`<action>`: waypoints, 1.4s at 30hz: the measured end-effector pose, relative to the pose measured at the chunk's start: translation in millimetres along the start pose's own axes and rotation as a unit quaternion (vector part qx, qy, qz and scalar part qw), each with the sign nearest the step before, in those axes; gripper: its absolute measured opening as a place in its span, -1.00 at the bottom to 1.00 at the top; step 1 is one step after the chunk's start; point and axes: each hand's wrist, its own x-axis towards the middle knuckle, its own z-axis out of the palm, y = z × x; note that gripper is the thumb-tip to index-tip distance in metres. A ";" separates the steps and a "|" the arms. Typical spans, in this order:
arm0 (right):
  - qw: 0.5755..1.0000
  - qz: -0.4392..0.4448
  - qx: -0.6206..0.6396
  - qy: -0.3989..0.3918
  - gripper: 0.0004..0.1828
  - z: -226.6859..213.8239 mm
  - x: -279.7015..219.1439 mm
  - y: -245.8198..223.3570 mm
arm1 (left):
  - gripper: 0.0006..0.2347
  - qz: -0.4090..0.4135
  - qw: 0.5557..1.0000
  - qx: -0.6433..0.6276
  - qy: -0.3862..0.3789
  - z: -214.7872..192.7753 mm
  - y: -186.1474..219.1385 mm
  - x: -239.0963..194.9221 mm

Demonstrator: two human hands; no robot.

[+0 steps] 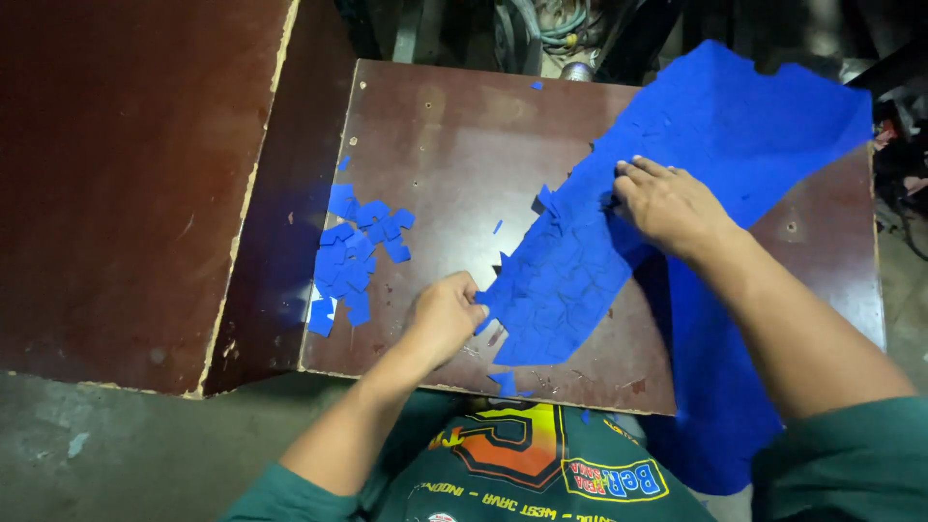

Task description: Cutting out small patterns from a blue fabric sheet using a hand-held blade.

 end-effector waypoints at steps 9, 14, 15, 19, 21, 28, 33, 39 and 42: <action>0.969 0.182 0.022 0.166 -0.76 -13.5 -56.3 -28.8 | -0.73 -0.034 0.999 -0.030 -0.009 16.1 6.8 -2.1; 0.953 0.208 0.038 0.216 -0.72 49.6 -73.3 -72.5 | -0.69 -0.035 0.999 -0.009 -0.032 14.3 9.9 2.2; 0.953 0.200 0.033 0.226 -0.70 62.6 -71.6 -77.8 | -0.67 -0.037 0.998 -0.004 -0.041 10.7 13.5 0.7; 0.961 0.150 0.068 0.221 -0.70 45.0 -59.7 -67.9 | -0.67 -0.020 0.998 -0.031 -0.050 21.5 16.4 8.1; 0.966 0.072 0.068 0.238 -0.72 43.2 -54.8 -55.6 | -0.72 -0.030 0.995 -0.062 -0.072 10.8 39.7 -1.2; 0.959 0.021 0.069 0.274 -0.71 56.3 -41.5 -32.4 | -0.67 -0.029 0.987 -0.116 -0.110 26.0 33.4 3.1; 0.910 0.201 0.022 0.361 -0.73 56.7 -64.0 -35.7 | -0.73 -0.037 0.978 -0.176 -0.107 21.3 44.3 -8.7; 0.916 0.193 -0.010 0.352 -0.69 95.3 -68.2 -16.9 | -0.75 -0.033 0.977 -0.179 -0.111 21.9 34.8 -9.2; 0.927 0.162 -0.007 0.339 -0.71 91.7 -64.1 -15.0 | -0.68 -0.024 0.978 -0.174 -0.117 46.6 -7.2 15.0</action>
